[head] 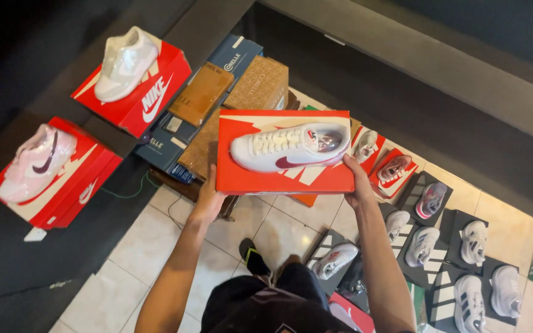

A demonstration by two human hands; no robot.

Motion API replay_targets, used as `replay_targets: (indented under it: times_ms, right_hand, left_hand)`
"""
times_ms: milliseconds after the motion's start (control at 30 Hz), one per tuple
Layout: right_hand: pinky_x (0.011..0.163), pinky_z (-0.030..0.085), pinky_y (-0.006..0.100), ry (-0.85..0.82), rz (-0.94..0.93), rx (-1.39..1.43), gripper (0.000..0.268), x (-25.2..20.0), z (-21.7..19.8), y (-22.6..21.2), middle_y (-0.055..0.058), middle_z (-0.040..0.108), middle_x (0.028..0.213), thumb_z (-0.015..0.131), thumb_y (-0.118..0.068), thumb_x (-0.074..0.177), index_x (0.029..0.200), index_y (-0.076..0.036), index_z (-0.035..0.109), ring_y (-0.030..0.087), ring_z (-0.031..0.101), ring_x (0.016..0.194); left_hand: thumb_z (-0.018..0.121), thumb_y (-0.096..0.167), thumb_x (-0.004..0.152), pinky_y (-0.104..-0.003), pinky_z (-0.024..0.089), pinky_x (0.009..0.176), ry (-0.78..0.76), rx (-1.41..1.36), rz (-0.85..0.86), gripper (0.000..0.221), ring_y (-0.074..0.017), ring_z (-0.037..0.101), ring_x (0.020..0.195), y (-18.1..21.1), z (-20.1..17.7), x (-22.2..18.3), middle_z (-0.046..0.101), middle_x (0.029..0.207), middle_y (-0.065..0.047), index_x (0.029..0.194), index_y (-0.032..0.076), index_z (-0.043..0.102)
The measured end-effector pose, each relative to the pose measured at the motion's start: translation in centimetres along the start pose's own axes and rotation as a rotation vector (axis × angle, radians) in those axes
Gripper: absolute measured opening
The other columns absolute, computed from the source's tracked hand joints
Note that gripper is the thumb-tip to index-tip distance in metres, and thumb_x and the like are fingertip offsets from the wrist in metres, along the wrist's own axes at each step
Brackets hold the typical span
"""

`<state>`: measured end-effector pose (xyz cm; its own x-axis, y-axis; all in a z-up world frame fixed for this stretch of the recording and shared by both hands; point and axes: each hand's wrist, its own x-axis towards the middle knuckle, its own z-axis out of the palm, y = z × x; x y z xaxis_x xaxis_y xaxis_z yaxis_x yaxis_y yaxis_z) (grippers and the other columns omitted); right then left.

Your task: Organizing and inspecting various pairs of shoes and their boxes on the floor

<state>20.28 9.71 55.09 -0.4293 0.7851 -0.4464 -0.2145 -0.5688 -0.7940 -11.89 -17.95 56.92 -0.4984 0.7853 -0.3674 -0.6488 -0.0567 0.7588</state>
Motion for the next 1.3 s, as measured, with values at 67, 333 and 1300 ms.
replay_targets:
  times_ms: [67,333,1300]
  right_hand:
    - [0.056,0.062,0.047,-0.031,-0.006,0.018,0.056,0.7,0.9,-0.1,0.025,0.072,0.108,0.080,-0.043,0.089,0.125,-0.002,0.064,0.040,0.077,0.082]
    - [0.062,0.062,0.049,-0.110,0.032,-0.044,0.063,2.7,7.0,-3.1,0.025,0.071,0.113,0.078,-0.048,0.088,0.124,0.002,0.063,0.042,0.076,0.089]
    - [0.107,0.033,0.074,-0.656,0.007,-0.691,0.081,17.1,15.8,-24.2,0.030,0.021,0.166,0.064,-0.045,0.096,0.163,-0.015,0.028,0.058,0.024,0.148]
  left_hand:
    - [0.041,0.062,0.106,-0.049,0.049,0.098,0.034,0.127,0.063,0.064,-0.0278,0.056,0.121,-0.9,-2.6,1.3,0.052,0.141,-0.015,0.157,0.024,0.036]
    - [0.027,0.072,0.100,-0.075,0.038,0.105,-0.032,0.418,0.207,0.085,-0.0556,0.016,0.151,11.4,6.3,-6.2,-0.003,0.169,-0.022,0.166,0.023,0.005]
    - [0.053,0.032,0.100,-0.060,0.026,0.120,0.462,0.184,0.551,0.075,-0.0491,0.014,0.154,4.4,18.5,10.0,0.010,0.170,-0.026,0.165,0.016,0.019]
